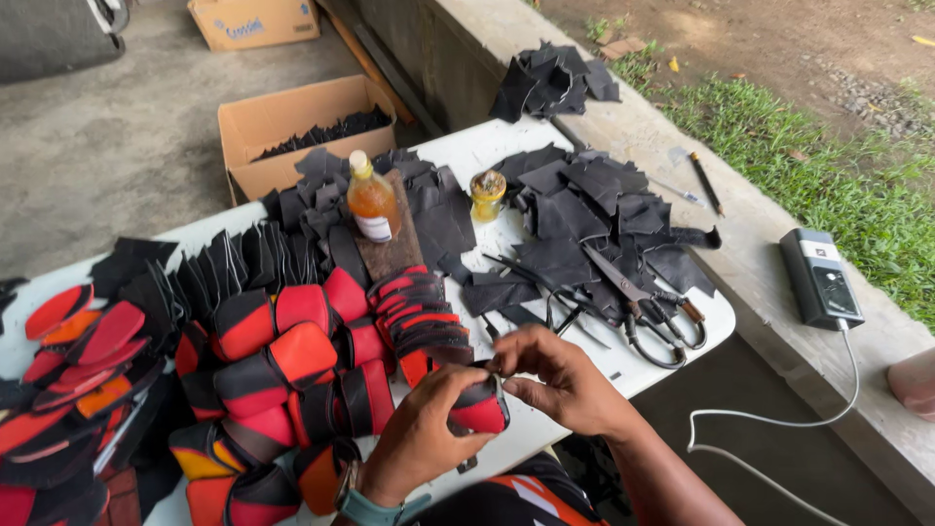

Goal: The person assembles red and black footwear components by hand, attaching black straps to the red pieces and trimming excess material with scissors. The person handles multiple units one at a time, pressing the straps into place and cutting them to fit.

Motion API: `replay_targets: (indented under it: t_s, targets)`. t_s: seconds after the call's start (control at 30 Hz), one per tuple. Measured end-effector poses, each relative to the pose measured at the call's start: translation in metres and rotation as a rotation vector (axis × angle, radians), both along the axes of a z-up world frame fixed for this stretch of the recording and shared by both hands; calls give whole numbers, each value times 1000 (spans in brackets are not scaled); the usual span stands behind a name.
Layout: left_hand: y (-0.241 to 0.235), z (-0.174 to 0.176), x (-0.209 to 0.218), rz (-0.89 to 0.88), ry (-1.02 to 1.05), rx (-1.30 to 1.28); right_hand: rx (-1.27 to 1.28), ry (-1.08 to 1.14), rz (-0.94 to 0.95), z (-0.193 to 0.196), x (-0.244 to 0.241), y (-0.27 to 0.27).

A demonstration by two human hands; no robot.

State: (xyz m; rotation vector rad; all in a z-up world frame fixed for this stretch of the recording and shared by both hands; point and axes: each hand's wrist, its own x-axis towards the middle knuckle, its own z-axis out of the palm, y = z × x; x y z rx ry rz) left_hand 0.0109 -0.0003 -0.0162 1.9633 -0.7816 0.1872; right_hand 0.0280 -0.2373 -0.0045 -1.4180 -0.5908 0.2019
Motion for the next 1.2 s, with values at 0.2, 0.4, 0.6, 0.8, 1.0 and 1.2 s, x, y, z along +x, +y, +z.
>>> replay_targets:
  t_s: [0.2,0.4,0.6,0.8,1.0,1.2]
  targets:
    - [0,-17,-1,17,48,-21,-149,-83,-102,-5,-1,10]
    - [-13,-31,19,27,35,17,-384,-421,-296,-6,14,-56]
    - [-19,-45,32,-23,117,-59,-1426,16,-910,-25,30,-163]
    - [-26,-66,44,-114,229,-134,-1553,127,-786,-35,36,-185]
    - [-30,-36,61,-169,145,-86,-1356,137,-840,-14,32,-194]
    - [-33,9,67,-217,235,78,-958,-105,-801,-31,17,-187]
